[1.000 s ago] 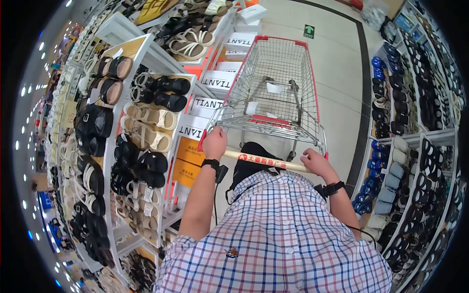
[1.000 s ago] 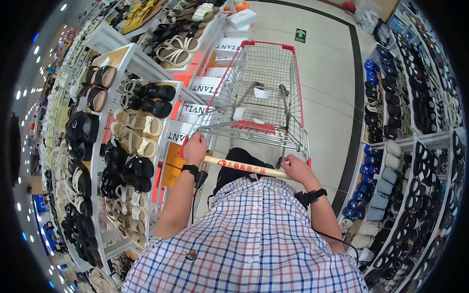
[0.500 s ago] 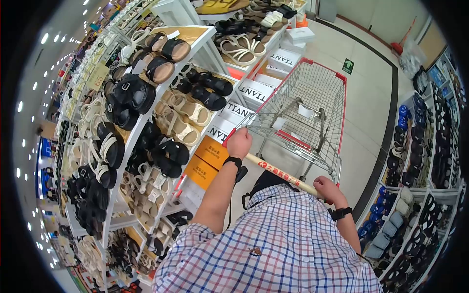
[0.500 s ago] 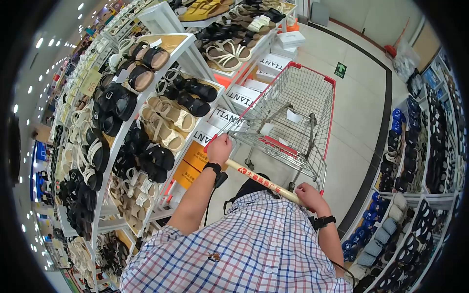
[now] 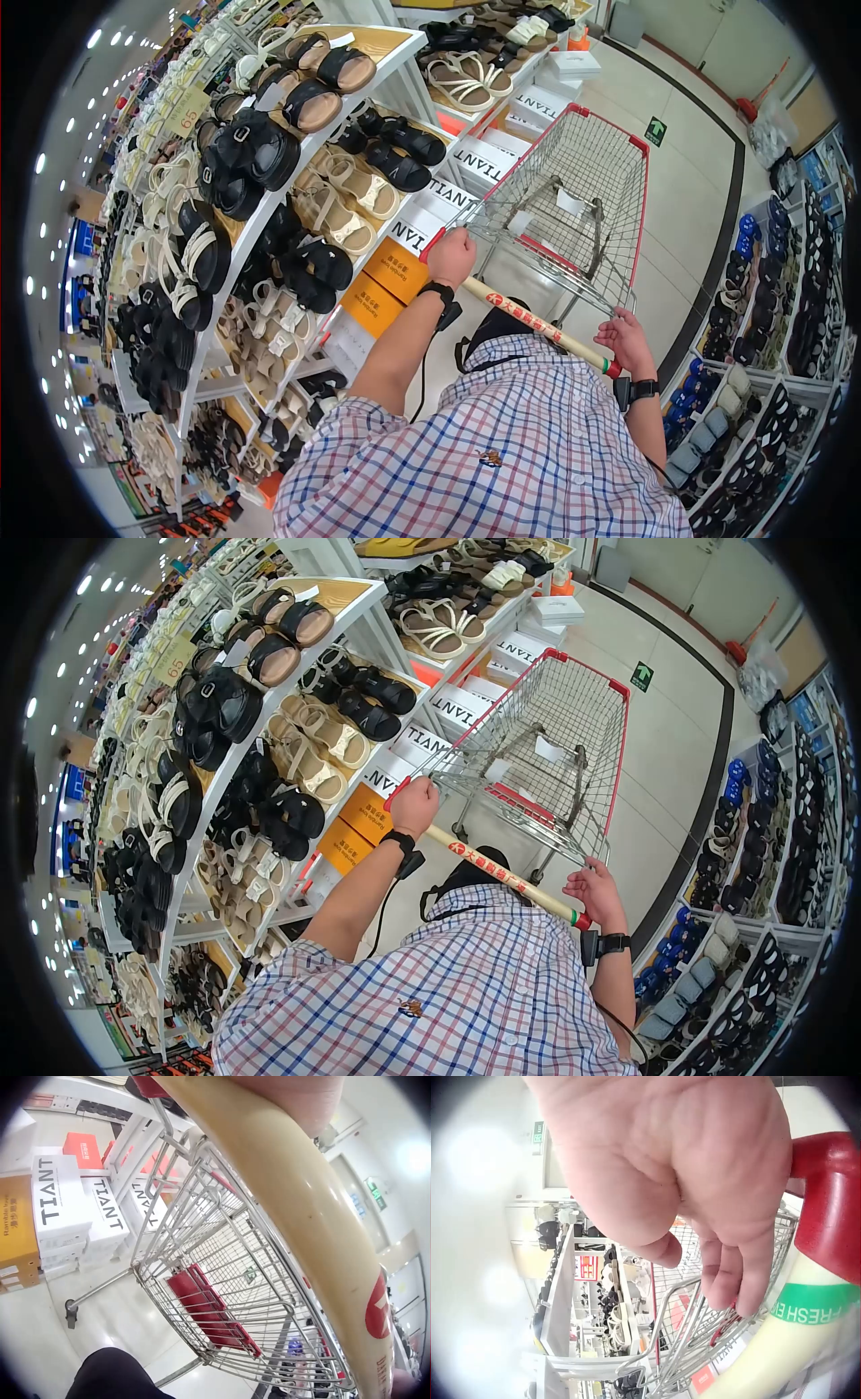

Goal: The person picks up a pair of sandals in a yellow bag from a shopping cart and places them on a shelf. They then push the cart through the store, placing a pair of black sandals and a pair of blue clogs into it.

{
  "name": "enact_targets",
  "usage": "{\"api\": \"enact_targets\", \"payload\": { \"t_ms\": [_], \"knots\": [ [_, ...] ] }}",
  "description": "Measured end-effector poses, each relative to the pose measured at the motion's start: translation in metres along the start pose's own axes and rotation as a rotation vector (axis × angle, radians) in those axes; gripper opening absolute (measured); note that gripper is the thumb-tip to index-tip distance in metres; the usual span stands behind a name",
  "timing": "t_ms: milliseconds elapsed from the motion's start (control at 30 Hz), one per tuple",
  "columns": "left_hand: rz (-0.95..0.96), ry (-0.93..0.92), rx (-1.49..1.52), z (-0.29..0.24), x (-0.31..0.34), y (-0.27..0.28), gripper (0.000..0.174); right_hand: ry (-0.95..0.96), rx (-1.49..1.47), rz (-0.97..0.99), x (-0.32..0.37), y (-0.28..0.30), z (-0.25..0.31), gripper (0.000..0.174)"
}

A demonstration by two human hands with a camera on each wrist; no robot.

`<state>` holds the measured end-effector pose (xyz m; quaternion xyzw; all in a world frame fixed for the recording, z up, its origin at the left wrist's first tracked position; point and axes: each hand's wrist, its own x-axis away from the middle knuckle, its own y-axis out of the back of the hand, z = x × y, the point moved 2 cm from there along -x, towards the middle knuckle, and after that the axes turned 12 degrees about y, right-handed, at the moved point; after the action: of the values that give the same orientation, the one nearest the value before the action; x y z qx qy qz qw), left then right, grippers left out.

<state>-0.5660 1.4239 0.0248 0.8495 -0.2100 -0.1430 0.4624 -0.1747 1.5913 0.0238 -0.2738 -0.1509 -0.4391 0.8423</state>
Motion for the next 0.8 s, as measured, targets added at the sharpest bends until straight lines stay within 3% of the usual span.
{"api": "enact_targets", "payload": {
  "t_ms": [167,533,800],
  "knots": [
    [-0.024,-0.021,0.013,-0.003,0.002,0.004,0.017,-0.042,0.163,0.033,0.001,-0.010,0.003,0.043],
    [-0.029,-0.022,-0.009,-0.003,0.003,0.004,0.018,-0.064,0.188,0.021,0.005,-0.017,0.011,0.068],
    [0.018,0.039,-0.041,-0.004,0.001,0.004,0.019,-0.035,0.262,0.047,0.010,-0.017,0.007,0.059]
  ]
}}
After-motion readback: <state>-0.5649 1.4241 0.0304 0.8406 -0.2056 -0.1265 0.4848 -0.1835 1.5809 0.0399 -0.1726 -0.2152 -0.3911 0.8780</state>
